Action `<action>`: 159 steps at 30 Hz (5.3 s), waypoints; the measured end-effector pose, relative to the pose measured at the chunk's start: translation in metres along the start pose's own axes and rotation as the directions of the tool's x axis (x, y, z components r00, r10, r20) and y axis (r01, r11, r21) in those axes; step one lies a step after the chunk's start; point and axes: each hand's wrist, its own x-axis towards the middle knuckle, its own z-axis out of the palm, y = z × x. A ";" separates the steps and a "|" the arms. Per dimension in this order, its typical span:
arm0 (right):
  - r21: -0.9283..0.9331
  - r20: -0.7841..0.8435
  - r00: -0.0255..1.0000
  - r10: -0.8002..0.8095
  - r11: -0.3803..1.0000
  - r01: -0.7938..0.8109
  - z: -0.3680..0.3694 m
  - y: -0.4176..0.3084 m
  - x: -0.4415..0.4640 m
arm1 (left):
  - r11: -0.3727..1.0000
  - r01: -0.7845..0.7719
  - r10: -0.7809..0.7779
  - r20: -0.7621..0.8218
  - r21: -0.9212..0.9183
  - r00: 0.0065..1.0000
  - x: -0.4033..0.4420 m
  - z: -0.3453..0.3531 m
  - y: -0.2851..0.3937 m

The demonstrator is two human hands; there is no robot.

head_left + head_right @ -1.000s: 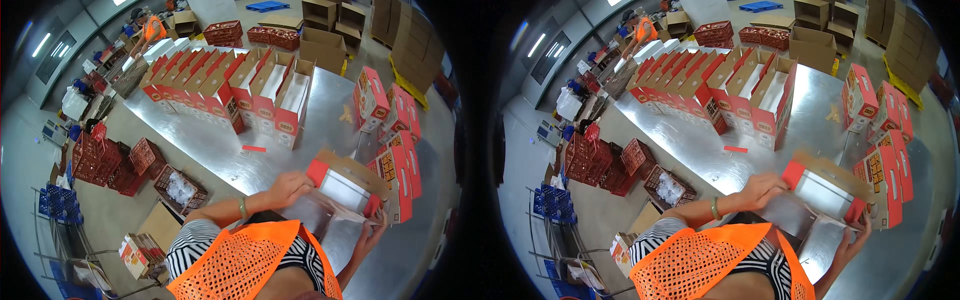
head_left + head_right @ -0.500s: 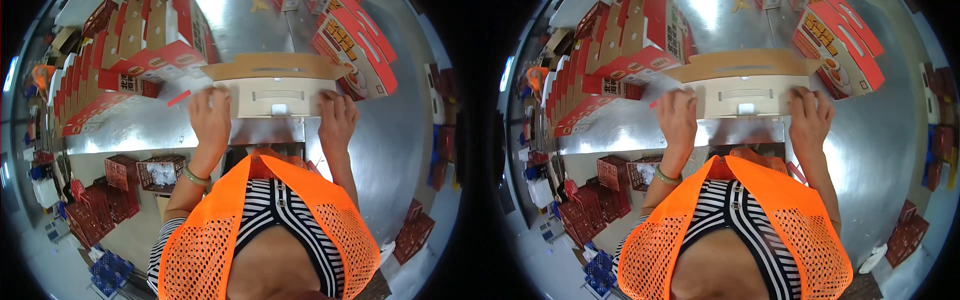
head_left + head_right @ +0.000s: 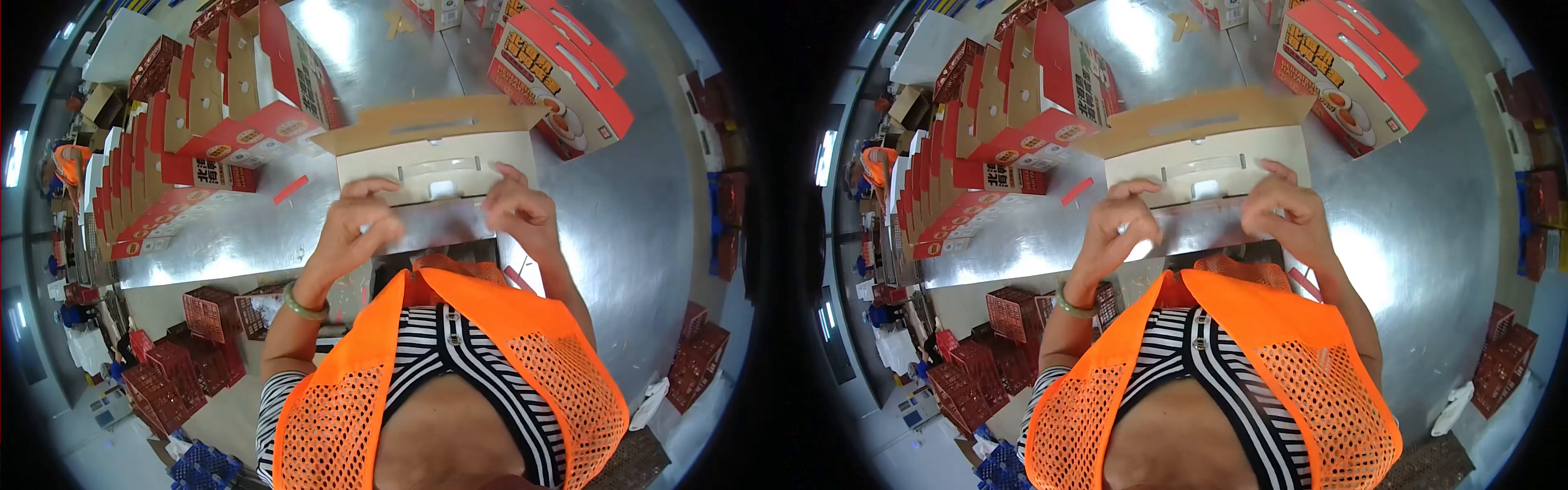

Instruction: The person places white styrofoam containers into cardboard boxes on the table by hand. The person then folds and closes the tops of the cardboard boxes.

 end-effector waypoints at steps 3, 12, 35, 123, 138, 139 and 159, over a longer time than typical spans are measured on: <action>0.136 0.259 0.966 0.004 0.990 -0.041 -0.011 -0.026 0.010 | 0.922 -0.183 0.149 0.123 0.341 0.981 0.004 0.012 0.035; -0.797 0.037 0.887 -0.461 0.522 0.304 0.010 -0.066 0.123 | 0.768 0.149 0.082 -0.326 0.623 0.942 0.052 0.041 0.003; -0.171 0.682 0.674 0.285 0.958 -0.232 -0.056 -0.062 0.160 | 0.746 0.069 0.240 -0.363 0.663 0.900 0.039 0.042 0.003; -0.629 0.282 0.868 -0.408 0.604 0.489 0.000 -0.003 0.115 | 0.885 0.195 -0.459 -0.721 -0.423 0.518 -0.055 -0.012 -0.087; -0.641 -0.209 0.931 -0.299 0.761 0.101 0.010 -0.011 -0.052 | 0.902 0.083 -0.267 -0.398 -0.423 0.878 0.082 -0.035 -0.110; -0.574 -0.217 0.956 -0.197 0.818 0.038 0.031 -0.011 -0.056 | 0.913 0.002 -0.207 -0.457 -0.409 0.865 0.074 -0.026 -0.107; -0.407 -0.619 0.780 -0.096 0.888 -0.213 0.029 0.007 0.054 | 0.620 0.627 0.099 -0.840 0.471 0.533 0.012 0.002 0.004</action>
